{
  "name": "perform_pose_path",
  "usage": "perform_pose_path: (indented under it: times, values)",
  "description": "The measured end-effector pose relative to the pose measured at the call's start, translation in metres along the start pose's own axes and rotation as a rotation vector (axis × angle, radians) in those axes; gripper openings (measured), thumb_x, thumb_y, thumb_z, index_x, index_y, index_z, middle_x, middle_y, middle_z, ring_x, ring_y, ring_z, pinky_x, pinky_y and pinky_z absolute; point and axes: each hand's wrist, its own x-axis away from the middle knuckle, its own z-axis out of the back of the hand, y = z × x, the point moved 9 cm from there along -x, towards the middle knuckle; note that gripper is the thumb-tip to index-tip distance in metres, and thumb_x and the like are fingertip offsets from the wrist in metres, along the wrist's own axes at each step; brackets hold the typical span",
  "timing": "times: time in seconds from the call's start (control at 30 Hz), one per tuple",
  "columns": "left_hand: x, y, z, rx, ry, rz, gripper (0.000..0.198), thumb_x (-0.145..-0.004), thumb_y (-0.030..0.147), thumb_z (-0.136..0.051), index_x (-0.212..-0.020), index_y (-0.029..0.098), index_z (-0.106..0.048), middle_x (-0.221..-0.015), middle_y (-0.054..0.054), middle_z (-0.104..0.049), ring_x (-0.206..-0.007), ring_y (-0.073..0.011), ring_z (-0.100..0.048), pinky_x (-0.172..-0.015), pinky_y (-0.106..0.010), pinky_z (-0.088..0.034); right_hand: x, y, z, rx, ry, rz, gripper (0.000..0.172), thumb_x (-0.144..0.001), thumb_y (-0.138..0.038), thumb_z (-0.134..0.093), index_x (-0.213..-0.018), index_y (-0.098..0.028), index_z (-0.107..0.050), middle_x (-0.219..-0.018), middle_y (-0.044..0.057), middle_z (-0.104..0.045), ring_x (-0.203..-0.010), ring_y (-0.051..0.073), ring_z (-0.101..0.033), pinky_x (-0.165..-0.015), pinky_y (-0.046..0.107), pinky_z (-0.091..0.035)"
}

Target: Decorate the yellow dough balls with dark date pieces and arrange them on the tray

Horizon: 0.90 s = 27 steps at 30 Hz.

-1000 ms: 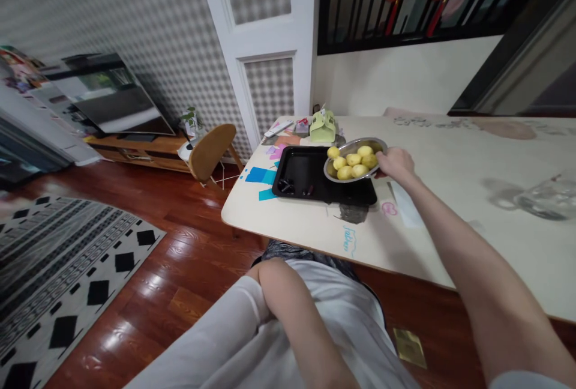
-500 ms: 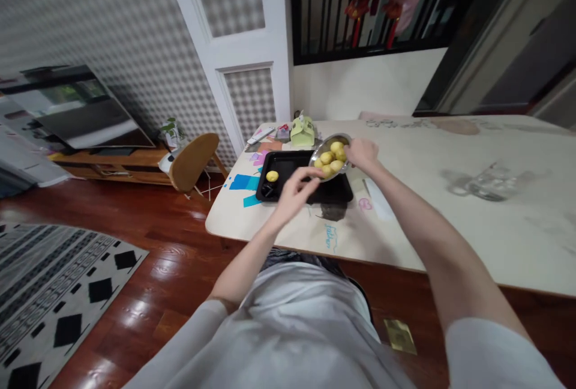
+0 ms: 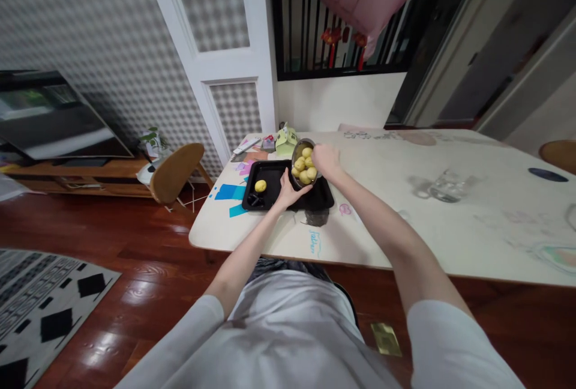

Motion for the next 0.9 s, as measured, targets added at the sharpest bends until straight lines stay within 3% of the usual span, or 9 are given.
perform_pose_path:
  times: [0.2, 0.4, 0.6, 0.77, 0.9]
  values:
    - [-0.009, -0.007, 0.0, 0.074, 0.057, -0.026, 0.132, -0.074, 0.05, -0.091, -0.169, 0.024, -0.004, -0.173, -0.023, -0.013, -0.165, -0.0346, -0.018, -0.134, -0.046, -0.02, 0.006, -0.007, 0.007, 0.023, 0.058, -0.015, 0.037, -0.103, -0.019, -0.043, -0.126, -0.003, -0.068, -0.119, 0.029, -0.075, -0.112, 0.034, -0.073, -0.088, 0.035, -0.049]
    - [-0.01, -0.013, -0.003, 0.071, 0.033, -0.02, 0.135, -0.068, 0.044, -0.095, -0.169, 0.023, -0.007, -0.171, -0.024, -0.016, -0.165, -0.0374, -0.017, -0.133, -0.049, -0.022, 0.016, 0.001, 0.008, 0.04, 0.08, -0.036, 0.035, -0.104, -0.018, -0.041, -0.124, -0.004, -0.066, -0.114, 0.028, -0.076, -0.107, 0.032, -0.075, -0.086, 0.034, -0.049]
    - [-0.009, -0.019, -0.001, 0.047, 0.059, 0.008, 0.132, -0.069, 0.042, -0.094, -0.168, 0.021, -0.01, -0.171, -0.025, -0.013, -0.163, -0.0381, -0.023, -0.133, -0.048, -0.023, 0.025, 0.002, 0.007, 0.074, 0.1, -0.006, 0.038, -0.106, -0.019, -0.038, -0.134, -0.003, -0.058, -0.108, 0.028, -0.076, -0.104, 0.034, -0.075, -0.084, 0.035, -0.05]
    - [-0.01, -0.022, 0.0, 0.006, 0.039, 0.031, 0.122, -0.07, 0.038, -0.093, -0.165, 0.017, -0.02, -0.171, -0.025, -0.015, -0.163, -0.037, -0.021, -0.133, -0.044, -0.021, 0.025, 0.005, 0.004, 0.096, 0.119, 0.034, 0.046, -0.106, -0.017, -0.034, -0.146, 0.001, -0.046, -0.113, 0.03, -0.074, -0.105, 0.033, -0.075, -0.083, 0.034, -0.05]
    - [-0.011, -0.022, 0.0, -0.044, 0.034, 0.041, 0.108, -0.072, 0.034, -0.091, -0.161, 0.02, -0.03, -0.17, -0.021, -0.021, -0.162, -0.0369, -0.023, -0.132, -0.046, -0.024, 0.025, 0.015, 0.007, 0.108, 0.142, 0.011, 0.047, -0.106, -0.016, -0.032, -0.148, 0.0, -0.045, -0.117, 0.03, -0.073, -0.104, 0.033, -0.075, -0.082, 0.035, -0.05]
